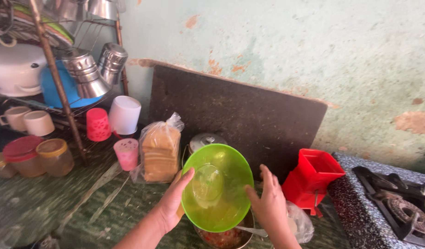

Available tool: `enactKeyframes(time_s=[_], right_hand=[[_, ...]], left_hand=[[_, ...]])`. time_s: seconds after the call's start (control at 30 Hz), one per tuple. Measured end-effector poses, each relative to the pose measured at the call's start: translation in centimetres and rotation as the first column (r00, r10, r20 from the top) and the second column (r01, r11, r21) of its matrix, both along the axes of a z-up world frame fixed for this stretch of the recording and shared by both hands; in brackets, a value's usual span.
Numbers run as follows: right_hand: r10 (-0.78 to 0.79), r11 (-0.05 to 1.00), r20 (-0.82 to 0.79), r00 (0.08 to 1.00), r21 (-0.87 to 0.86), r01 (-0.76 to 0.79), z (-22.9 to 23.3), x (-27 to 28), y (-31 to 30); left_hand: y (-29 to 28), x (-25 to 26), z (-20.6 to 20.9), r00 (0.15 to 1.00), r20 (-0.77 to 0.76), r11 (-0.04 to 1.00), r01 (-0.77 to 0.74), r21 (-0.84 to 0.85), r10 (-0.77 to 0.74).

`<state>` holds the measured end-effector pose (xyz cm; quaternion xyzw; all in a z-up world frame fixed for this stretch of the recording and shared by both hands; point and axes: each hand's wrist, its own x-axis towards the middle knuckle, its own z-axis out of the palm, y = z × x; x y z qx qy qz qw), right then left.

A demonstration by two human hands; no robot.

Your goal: The person cracks eggs one at a time into a green bowl, then whisks the eggs with a spoon. They pour the beaten eggs into a metal bowl of chopped vegetables and stir the mixture together by hand and with the spoon.

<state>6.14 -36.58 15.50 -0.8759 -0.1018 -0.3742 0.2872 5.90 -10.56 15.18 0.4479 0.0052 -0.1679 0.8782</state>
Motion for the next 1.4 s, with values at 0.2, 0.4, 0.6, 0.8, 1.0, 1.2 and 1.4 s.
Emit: enactKeyframes(time_s=[0.2, 0.4, 0.6, 0.8, 1.0, 1.2, 1.4], right_hand=[[-0.124, 0.992, -0.467, 0.876, -0.082, 0.097, 0.7, 2.0, 1.5], [-0.226, 0.973, -0.601, 0.766, -0.174, 0.150, -0.2, 8.1, 3.6], [-0.332, 0.827, -0.510, 0.793, -0.562, -0.014, -1.2, 7.8, 7.2], [-0.241, 0.357, -0.479, 0.844, -0.853, -0.381, -1.2, 4.1, 9.1], [-0.260, 0.467, -0.529, 0.808, -0.801, -0.374, 2.0, 3.6, 5.2], [-0.305, 0.871, -0.461, 0.834, -0.488, 0.048, 4.5, 7.2, 4.9], [-0.236, 0.610, -0.332, 0.913, -0.782, -0.127, 1.5, 5.1, 7.8]], left_hand=[[-2.9, 1.7, 0.3, 0.996, 0.081, 0.980, -0.044, 0.195, 0.029], [-4.1, 1.9, 0.8, 0.983, 0.149, 0.945, 0.052, 0.322, -0.105], [-3.5, 3.0, 1.7, 0.954, 0.218, 0.891, 0.093, 0.444, -0.208], [-3.1, 5.7, 2.0, 0.945, 0.199, 0.821, 0.109, 0.560, -0.260], [-2.0, 6.7, 2.3, 0.952, 0.162, 0.844, 0.141, 0.518, -0.258], [-3.4, 5.7, 2.4, 0.895, 0.293, 0.888, 0.199, 0.414, -0.338], [-3.6, 5.4, 3.3, 0.930, 0.182, 0.858, 0.204, 0.472, -0.321]])
